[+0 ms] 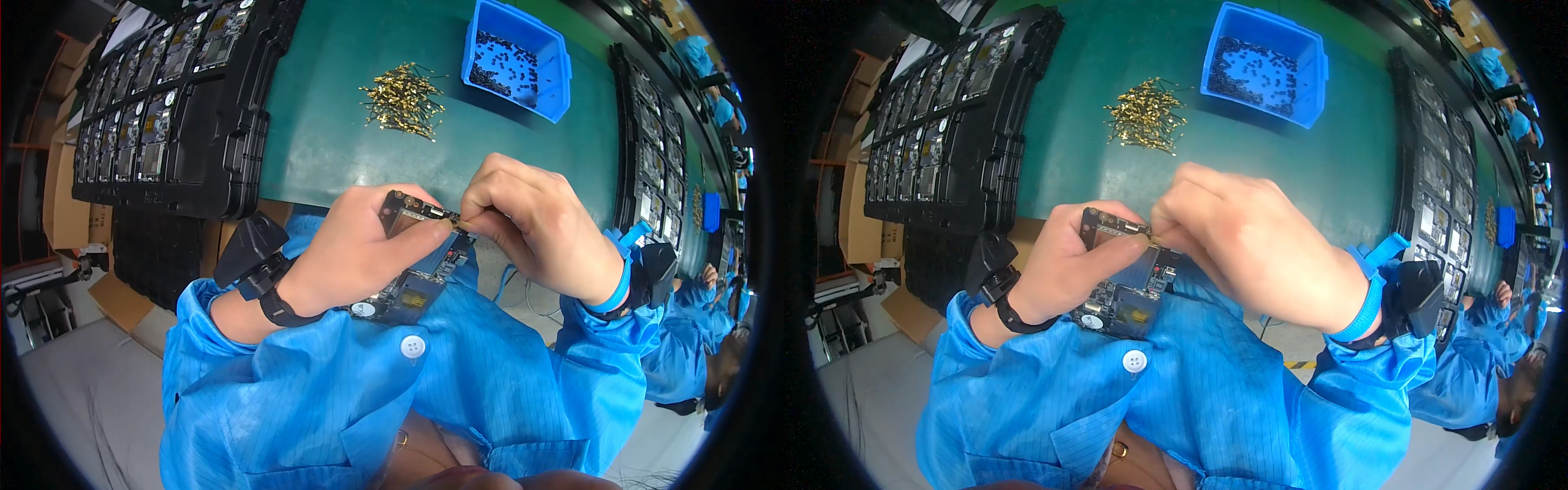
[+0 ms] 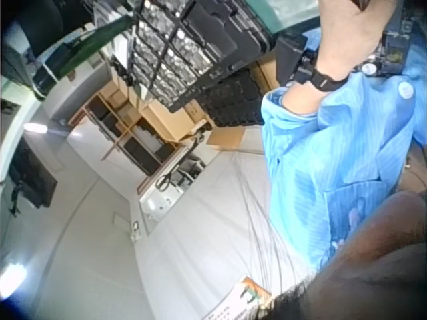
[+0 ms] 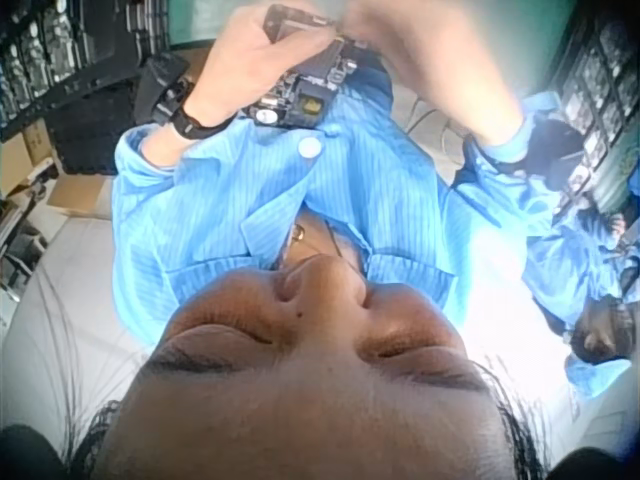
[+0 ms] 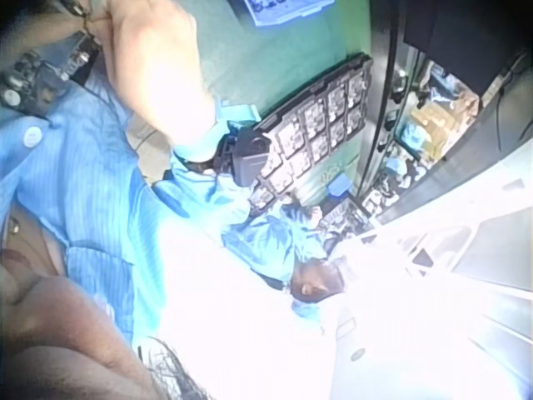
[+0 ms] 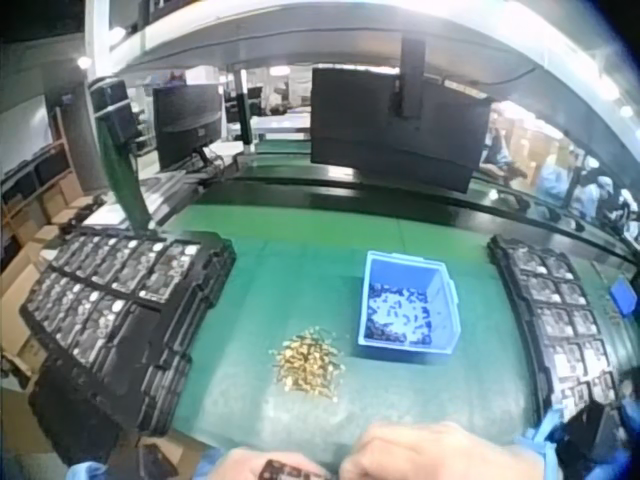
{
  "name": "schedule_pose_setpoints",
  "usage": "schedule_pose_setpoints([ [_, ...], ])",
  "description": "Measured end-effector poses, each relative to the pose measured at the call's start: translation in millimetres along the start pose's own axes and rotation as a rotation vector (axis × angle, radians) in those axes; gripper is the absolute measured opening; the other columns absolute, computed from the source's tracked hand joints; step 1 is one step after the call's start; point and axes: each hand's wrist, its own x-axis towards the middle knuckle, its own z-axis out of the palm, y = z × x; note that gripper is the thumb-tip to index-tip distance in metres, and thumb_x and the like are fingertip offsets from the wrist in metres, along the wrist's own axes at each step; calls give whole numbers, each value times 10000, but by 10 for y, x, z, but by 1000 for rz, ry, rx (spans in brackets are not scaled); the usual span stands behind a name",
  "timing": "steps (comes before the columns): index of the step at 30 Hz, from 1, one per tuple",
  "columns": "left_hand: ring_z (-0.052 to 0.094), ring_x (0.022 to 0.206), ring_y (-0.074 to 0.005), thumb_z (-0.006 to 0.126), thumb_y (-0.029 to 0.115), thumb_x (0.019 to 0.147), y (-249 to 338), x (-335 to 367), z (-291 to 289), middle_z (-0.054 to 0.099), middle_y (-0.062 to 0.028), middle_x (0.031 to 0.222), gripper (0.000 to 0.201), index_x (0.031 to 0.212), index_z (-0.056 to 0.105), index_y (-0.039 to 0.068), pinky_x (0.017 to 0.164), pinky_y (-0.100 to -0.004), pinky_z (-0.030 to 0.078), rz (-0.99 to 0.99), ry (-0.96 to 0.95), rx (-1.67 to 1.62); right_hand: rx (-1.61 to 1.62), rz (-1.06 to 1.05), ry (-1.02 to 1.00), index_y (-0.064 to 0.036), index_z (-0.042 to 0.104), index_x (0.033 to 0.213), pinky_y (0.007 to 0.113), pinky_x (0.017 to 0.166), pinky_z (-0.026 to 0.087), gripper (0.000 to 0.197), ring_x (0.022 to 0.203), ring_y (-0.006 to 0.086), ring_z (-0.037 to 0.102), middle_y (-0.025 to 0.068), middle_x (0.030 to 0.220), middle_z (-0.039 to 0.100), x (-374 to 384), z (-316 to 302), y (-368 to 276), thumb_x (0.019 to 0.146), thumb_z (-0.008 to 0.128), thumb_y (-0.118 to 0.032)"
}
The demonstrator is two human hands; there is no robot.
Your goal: Assembling components and pins onto a circuit board/motherboard on a factory assembly line.
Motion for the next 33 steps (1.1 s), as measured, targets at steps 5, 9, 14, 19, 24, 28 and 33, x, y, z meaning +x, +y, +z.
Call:
schedule_pose_setpoints([
  [5,526,677,-44,594,89,783,10,-1,-10,602,-18,749,146,870,573,-26,590,-191,422,15,-23,-22,55,-68,-12,-18,495,738,314,537,411,132,628,251,506,87,713,495,9,-14,74,682,601,38],
  [9,527,676,-46,597,94,783,8,3,-9,602,-20,749,149,866,575,-28,588,-192,423,15,-23,-41,42,-104,-35,-20,492,735,320,539,415,138,636,253,508,87,716,493,22,-31,91,670,605,29],
  [14,479,611,-43,606,175,774,-24,7,6,568,-20,652,199,820,589,-18,534,-216,396,66,10,-14,11,-115,-60,-21,485,740,336,544,417,112,637,269,506,98,712,471,32,-41,72,679,575,5],
  [19,530,679,-51,591,69,775,12,-2,-8,606,-32,746,136,861,579,-37,592,-196,427,9,-24,-1,-36,-155,-64,-7,474,735,350,539,414,69,626,286,495,112,701,440,24,-47,89,703,523,-44],
  [24,526,677,-50,594,64,770,17,0,-2,605,-31,742,137,860,581,-38,589,-194,423,1,-16,17,-153,-229,-126,-16,486,755,335,548,421,152,630,266,510,97,713,483,38,-92,90,652,596,3],
  [28,517,672,-45,602,57,761,13,0,0,602,-26,737,136,858,583,-36,580,-190,413,-3,-27,18,-166,-252,-108,7,466,723,367,520,396,109,597,284,472,123,689,405,58,-84,82,674,526,-70],
  [33,511,666,-41,612,40,751,12,-3,11,599,-23,735,133,856,586,-38,572,-187,407,11,-16,60,-176,-271,-139,8,455,706,377,519,395,105,607,288,473,126,695,406,97,-120,55,697,514,-79],
])
